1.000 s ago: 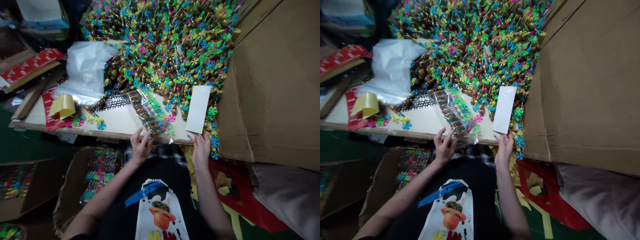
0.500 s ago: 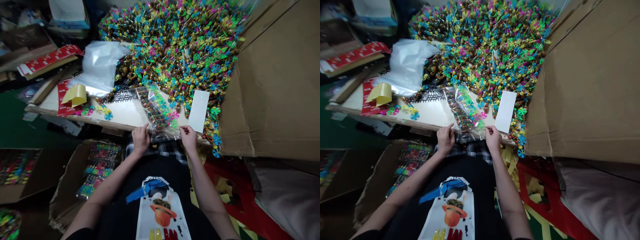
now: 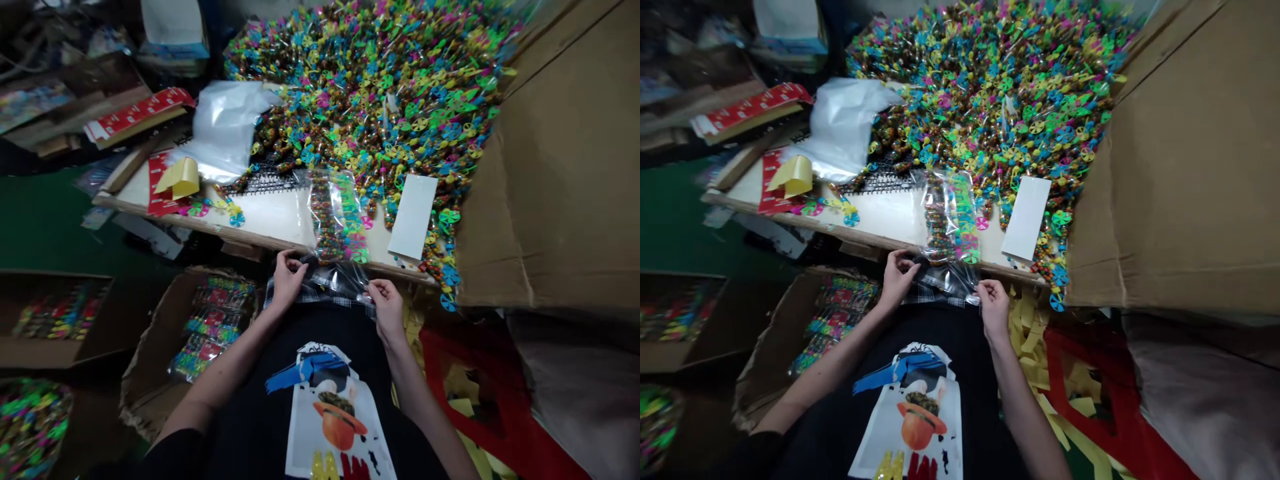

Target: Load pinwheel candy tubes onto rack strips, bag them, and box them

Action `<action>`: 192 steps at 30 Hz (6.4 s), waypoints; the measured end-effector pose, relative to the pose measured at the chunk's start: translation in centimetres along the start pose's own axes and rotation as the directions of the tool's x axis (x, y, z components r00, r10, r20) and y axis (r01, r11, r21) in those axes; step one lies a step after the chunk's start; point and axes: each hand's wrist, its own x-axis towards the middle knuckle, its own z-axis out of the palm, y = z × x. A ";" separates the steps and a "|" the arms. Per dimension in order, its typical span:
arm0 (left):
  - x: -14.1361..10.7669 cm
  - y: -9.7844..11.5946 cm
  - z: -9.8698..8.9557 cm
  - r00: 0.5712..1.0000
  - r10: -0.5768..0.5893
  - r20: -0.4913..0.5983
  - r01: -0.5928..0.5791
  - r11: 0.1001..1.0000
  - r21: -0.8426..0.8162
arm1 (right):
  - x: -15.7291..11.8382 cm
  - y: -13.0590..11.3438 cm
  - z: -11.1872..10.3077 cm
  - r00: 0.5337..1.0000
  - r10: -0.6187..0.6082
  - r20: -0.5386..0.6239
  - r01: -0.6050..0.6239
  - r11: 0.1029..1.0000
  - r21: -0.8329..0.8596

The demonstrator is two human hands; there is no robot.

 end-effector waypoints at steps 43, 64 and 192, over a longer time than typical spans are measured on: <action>-4.4 -0.6 -4.1 0.886 -0.339 0.316 0.396 0.908 -0.138 | -2.6 0.9 5.2 0.405 -0.584 0.704 0.908 0.164 -0.386; -5.3 0.0 -4.5 0.941 -0.163 0.297 0.169 0.986 0.006 | -3.6 1.3 7.0 0.378 -0.337 0.862 0.924 0.196 -0.328; 7.4 12.1 -9.0 0.850 0.461 -0.255 -0.426 0.886 0.181 | 13.6 -17.5 11.4 0.722 -0.512 0.466 0.606 0.792 -0.068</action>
